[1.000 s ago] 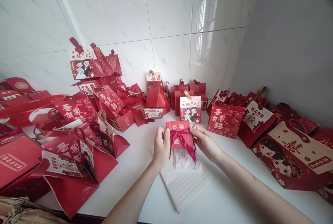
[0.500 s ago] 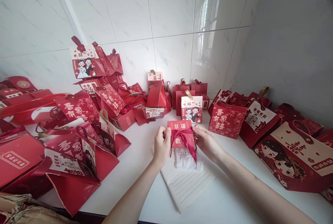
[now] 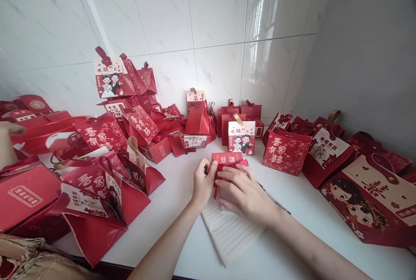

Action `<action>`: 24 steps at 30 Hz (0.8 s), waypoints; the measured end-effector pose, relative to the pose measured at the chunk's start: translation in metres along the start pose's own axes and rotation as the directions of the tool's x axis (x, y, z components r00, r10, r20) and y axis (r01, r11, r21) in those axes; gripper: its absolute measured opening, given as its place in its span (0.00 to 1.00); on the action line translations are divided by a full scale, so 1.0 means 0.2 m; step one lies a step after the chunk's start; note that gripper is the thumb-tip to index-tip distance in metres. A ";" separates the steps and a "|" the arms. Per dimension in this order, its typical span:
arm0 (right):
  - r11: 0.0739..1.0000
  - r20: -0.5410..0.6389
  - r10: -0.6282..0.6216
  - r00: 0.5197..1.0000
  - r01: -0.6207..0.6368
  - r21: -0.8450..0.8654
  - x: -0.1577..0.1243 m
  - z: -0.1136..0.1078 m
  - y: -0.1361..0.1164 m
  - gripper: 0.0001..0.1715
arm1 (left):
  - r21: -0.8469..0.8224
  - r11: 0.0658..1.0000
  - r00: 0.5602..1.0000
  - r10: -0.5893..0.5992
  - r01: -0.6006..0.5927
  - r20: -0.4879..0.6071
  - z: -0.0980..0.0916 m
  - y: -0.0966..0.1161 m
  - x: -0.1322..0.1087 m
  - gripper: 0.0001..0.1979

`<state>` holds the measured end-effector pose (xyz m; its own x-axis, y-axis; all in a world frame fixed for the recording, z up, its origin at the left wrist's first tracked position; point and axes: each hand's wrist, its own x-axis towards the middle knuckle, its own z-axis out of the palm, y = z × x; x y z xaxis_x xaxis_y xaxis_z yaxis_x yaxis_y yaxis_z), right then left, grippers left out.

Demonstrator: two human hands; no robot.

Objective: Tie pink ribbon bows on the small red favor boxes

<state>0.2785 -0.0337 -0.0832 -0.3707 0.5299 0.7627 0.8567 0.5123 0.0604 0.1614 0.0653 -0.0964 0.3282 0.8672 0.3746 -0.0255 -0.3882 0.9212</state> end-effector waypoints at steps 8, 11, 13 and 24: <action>0.996 0.034 0.028 0.999 -0.025 -0.089 -0.03 0.04 0.00 0.16 | 0.031 0.999 0.999 0.008 -0.007 -0.033 -0.01 0.00 0.02 0.19; 0.999 0.002 0.000 1.000 0.000 -0.036 -0.03 0.04 0.01 0.15 | 0.082 0.996 0.996 0.044 -0.038 -0.074 -0.03 0.02 0.02 0.14; 1.000 0.012 0.001 1.000 -0.001 -0.003 -0.03 0.03 0.01 0.14 | 0.133 0.982 0.985 0.148 -0.136 -0.090 -0.05 0.03 0.02 0.11; 0.999 0.013 0.018 1.000 -0.019 0.042 -0.03 0.03 0.00 0.14 | -0.169 0.966 0.953 -0.146 0.195 0.265 0.03 0.05 0.04 0.32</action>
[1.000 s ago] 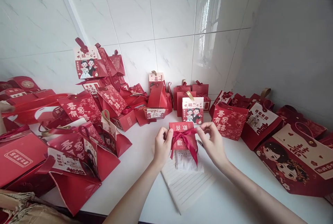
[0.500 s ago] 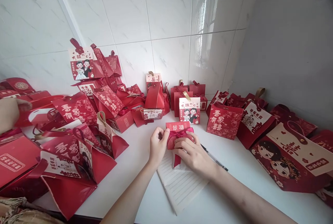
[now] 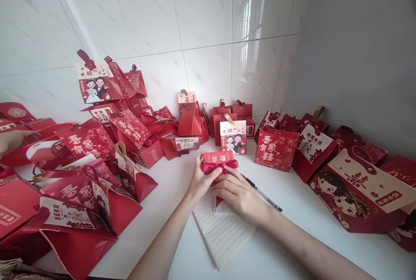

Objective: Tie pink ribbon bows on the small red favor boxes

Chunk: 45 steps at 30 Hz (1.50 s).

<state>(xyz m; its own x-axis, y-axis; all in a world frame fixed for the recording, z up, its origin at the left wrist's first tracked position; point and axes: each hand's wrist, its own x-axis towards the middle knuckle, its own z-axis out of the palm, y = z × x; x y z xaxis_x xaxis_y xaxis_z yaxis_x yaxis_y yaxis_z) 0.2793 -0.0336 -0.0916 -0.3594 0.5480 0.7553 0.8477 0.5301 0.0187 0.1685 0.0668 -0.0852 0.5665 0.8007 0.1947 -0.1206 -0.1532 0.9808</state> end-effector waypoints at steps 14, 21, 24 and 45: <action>0.996 -0.025 0.024 0.999 -0.022 0.087 0.01 0.06 -0.06 0.17 | 0.004 0.999 0.996 0.046 -0.046 -0.071 0.01 -0.03 0.00 0.26; 0.993 -0.033 0.025 0.999 -0.021 0.113 -0.01 0.06 -0.06 0.15 | 0.005 0.999 0.996 0.042 -0.042 -0.078 0.02 0.00 -0.02 0.24; 0.990 -0.044 0.006 0.999 0.001 0.138 -0.01 0.06 -0.06 0.15 | 0.016 0.999 0.996 0.044 -0.043 -0.078 0.03 0.00 -0.02 0.25; 0.601 0.602 0.581 0.547 -0.788 0.135 0.00 -0.21 0.23 0.26 | -0.056 0.998 0.999 -0.015 0.013 -0.034 0.00 -0.03 0.00 0.27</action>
<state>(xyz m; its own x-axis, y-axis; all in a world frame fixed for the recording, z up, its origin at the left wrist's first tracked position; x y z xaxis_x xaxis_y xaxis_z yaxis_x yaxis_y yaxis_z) 0.3343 -0.0354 -0.0631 0.0609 0.9977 0.0295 0.7399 -0.0253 -0.6722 0.1686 0.0674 -0.0910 0.5400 0.8223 0.1794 -0.1589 -0.1097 0.9812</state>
